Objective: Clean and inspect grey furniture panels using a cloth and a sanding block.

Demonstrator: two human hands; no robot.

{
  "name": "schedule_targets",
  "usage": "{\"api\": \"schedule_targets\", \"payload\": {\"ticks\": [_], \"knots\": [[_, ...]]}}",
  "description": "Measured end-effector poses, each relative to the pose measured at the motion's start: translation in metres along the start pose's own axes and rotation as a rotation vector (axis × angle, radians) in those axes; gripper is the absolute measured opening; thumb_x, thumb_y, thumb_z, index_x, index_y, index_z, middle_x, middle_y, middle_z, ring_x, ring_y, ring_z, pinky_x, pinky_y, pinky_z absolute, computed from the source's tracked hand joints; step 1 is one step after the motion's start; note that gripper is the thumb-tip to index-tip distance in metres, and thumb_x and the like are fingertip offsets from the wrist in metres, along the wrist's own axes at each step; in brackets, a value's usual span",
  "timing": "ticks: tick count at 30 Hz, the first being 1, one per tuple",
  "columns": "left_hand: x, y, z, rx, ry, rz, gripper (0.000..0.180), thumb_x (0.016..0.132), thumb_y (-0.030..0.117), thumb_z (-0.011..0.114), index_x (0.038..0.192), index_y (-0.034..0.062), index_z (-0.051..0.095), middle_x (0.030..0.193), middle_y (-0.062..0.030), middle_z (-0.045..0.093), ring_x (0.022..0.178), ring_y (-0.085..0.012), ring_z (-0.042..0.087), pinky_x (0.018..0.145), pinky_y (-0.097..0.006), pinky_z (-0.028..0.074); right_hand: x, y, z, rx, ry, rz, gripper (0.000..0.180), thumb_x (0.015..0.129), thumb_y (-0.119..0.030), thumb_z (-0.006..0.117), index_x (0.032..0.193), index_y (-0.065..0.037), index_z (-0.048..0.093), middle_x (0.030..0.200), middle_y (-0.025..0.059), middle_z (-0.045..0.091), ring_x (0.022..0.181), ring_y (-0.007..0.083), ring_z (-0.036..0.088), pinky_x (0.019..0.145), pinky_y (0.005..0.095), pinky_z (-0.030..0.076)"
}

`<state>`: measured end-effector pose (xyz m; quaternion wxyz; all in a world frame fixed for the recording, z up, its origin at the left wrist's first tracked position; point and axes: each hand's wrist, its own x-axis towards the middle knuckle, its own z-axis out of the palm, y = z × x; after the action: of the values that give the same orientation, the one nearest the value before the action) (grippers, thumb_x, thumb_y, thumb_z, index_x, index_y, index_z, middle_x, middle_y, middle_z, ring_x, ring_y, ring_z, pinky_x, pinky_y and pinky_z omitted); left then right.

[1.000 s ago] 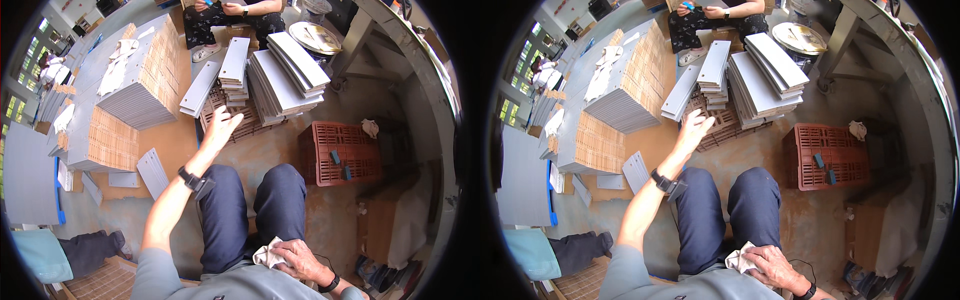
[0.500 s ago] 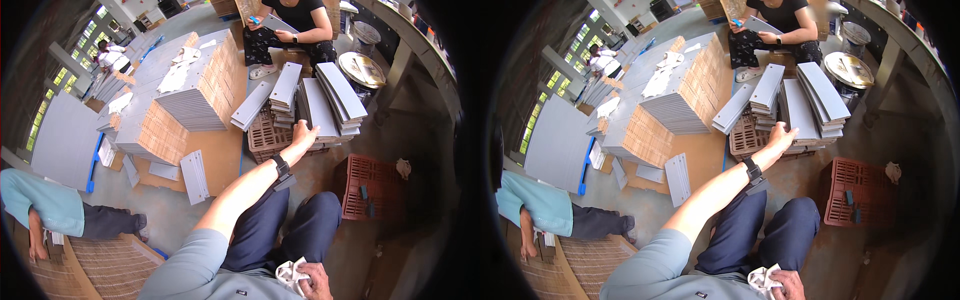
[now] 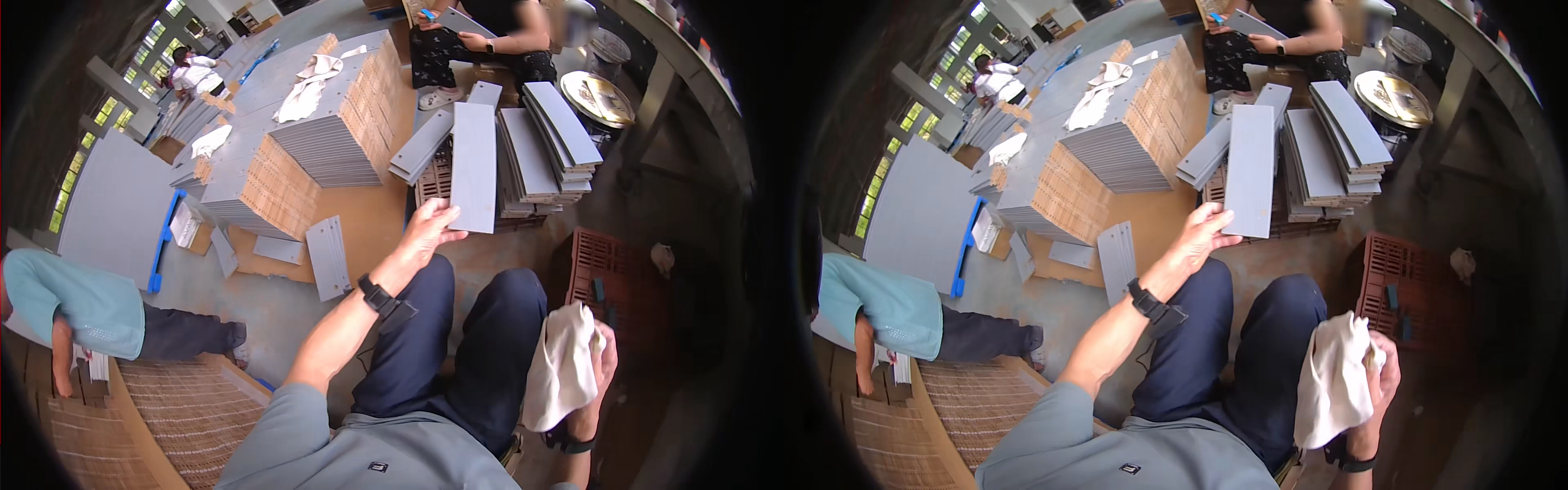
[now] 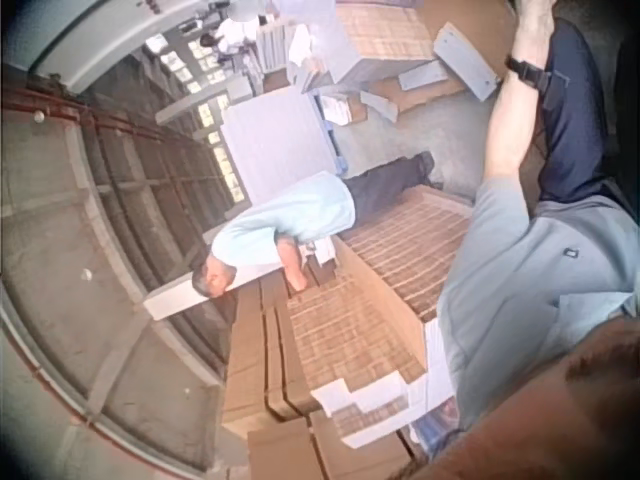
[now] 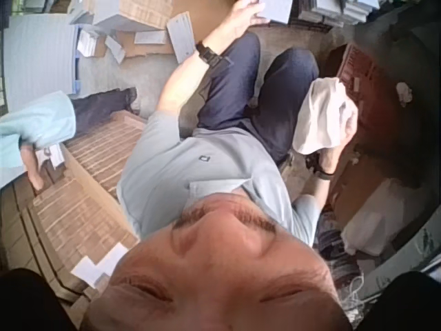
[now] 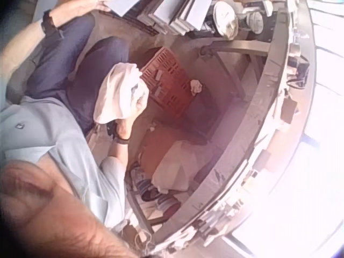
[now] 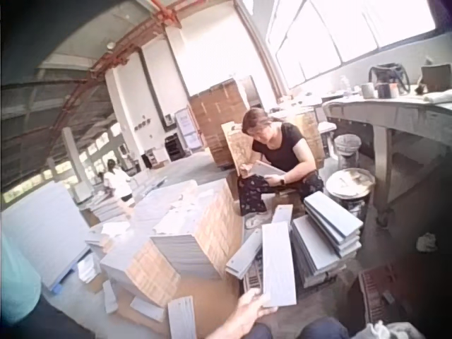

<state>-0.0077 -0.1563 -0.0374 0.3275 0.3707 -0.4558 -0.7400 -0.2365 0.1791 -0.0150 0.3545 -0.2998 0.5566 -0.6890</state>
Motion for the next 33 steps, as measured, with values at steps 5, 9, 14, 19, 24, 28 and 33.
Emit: {"api": "schedule_targets", "payload": {"ticks": [5, 9, 14, 19, 24, 28, 33], "knots": [[-0.065, 0.014, 0.007, 0.049, 0.079, 0.067, 0.021, 0.106, 0.021, 0.064, 0.114, 0.0045, 0.055, 0.102, -0.0036, 0.059, 0.099, -0.0139, 0.065, 0.090, -0.041, 0.064, 0.069, -0.044, 0.095, -0.298, -0.052, -0.470, 0.038, 0.093, 0.000, 0.063, 0.130, 0.001, 0.061, 0.130, 0.0148, 0.061, 0.120, 0.0238, 0.060, 0.108, 0.0370, 0.045], [-0.098, 0.000, 0.015, 0.035, 0.096, 0.199, 0.021, 0.106, 0.010, 0.059, 0.124, 0.0006, 0.053, 0.115, -0.0088, 0.065, 0.105, -0.0125, 0.064, 0.092, -0.030, 0.056, 0.089, -0.008, 0.188, -0.862, -0.356, -0.743, 0.072, 0.083, -0.014, 0.082, 0.147, -0.010, 0.051, 0.149, 0.0220, 0.044, 0.139, 0.0462, 0.041, 0.115, 0.0551, 0.038], [-0.157, -0.008, -0.021, 0.182, 0.074, 0.328, 0.020, 0.108, 0.007, 0.055, 0.126, 0.0010, 0.052, 0.118, -0.0095, 0.066, 0.108, -0.0138, 0.065, 0.091, -0.031, 0.057, 0.113, -0.002, 0.254, -0.647, -0.443, -0.670, 0.068, 0.086, -0.011, 0.079, 0.148, -0.011, 0.050, 0.152, 0.0286, 0.039, 0.138, 0.0498, 0.045, 0.115, 0.0529, 0.042], [-0.206, -0.006, -0.032, 0.393, 0.066, 0.372, 0.023, 0.109, 0.015, 0.056, 0.121, -0.0007, 0.045, 0.100, -0.0159, 0.071, 0.089, -0.0187, 0.072, 0.080, -0.034, 0.062, 0.184, 0.003, 0.294, -0.504, -0.180, -0.678, 0.060, 0.092, -0.014, 0.075, 0.146, -0.005, 0.051, 0.140, 0.0277, 0.053, 0.132, 0.0415, 0.055, 0.113, 0.0458, 0.046], [-0.236, -0.006, -0.067, 0.479, 0.164, 0.293, 0.022, 0.108, 0.012, 0.058, 0.123, 0.0009, 0.046, 0.096, -0.0074, 0.063, 0.090, -0.0127, 0.066, 0.081, -0.034, 0.063, 0.213, 0.013, 0.309, -0.058, -0.292, -0.131, 0.054, 0.098, -0.016, 0.072, 0.147, -0.005, 0.053, 0.128, 0.0138, 0.065, 0.116, 0.0183, 0.064, 0.098, 0.0336, 0.053], [-0.230, -0.021, -0.086, 0.263, 0.178, 0.259, 0.024, 0.109, 0.011, 0.056, 0.126, -0.0008, 0.046, 0.111, -0.0137, 0.069, 0.098, -0.0167, 0.070, 0.082, -0.036, 0.064, 0.226, 0.030, 0.303, 0.042, -0.181, -0.149, 0.057, 0.096, -0.017, 0.074, 0.146, 0.000, 0.052, 0.126, 0.0112, 0.067, 0.113, 0.0181, 0.064, 0.099, 0.0318, 0.051], [-0.228, -0.019, -0.091, 0.242, 0.263, 0.272, 0.023, 0.108, 0.011, 0.057, 0.124, -0.0012, 0.046, 0.108, -0.0139, 0.070, 0.096, -0.0166, 0.071, 0.081, -0.035, 0.065, 0.214, 0.016, 0.296, 0.021, -0.164, -0.204, 0.056, 0.096, -0.021, 0.074, 0.145, -0.005, 0.054, 0.127, 0.0140, 0.067, 0.110, 0.0195, 0.067, 0.098, 0.0348, 0.053]]}}
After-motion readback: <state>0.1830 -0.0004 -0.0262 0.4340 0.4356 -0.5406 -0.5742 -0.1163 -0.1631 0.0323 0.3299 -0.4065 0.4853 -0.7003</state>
